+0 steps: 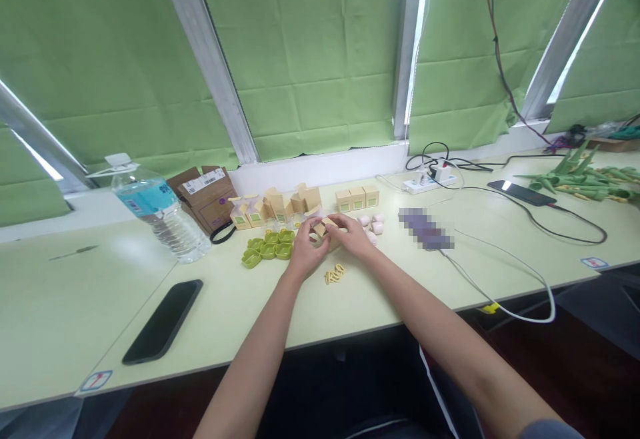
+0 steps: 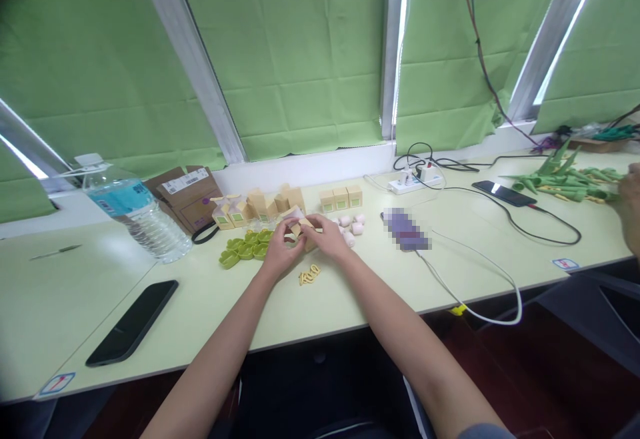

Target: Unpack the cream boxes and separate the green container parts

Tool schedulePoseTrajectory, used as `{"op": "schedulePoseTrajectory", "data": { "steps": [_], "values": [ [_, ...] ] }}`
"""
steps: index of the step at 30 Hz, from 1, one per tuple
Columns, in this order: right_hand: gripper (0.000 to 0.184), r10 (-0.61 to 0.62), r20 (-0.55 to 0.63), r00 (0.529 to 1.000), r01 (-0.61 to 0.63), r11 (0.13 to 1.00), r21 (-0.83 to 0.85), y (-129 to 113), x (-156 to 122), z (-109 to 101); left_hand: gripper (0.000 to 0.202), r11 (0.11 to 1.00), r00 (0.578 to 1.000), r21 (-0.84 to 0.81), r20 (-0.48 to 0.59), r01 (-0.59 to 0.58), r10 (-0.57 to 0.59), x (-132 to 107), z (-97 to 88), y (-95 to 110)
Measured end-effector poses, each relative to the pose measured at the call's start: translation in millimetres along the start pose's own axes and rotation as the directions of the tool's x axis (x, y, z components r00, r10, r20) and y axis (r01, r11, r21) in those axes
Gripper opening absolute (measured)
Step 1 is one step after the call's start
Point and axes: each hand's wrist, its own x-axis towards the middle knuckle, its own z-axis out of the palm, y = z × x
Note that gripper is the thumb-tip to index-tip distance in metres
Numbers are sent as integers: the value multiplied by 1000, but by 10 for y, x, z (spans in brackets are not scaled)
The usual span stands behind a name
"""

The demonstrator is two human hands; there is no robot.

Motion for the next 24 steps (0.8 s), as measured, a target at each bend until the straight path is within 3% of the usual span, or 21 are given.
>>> {"op": "schedulePoseTrajectory", "data": {
  "steps": [9, 24],
  "values": [
    [41, -3, -9, 1000, 3, 1000, 28, 10, 20, -8, 53, 999, 1000, 31, 11, -15, 15, 11, 7, -117],
    [41, -47, -15, 999, 47, 999, -3, -1, 27, -23, 37, 986, 997, 165, 74, 6, -19, -4, -7, -20]
  ]
}}
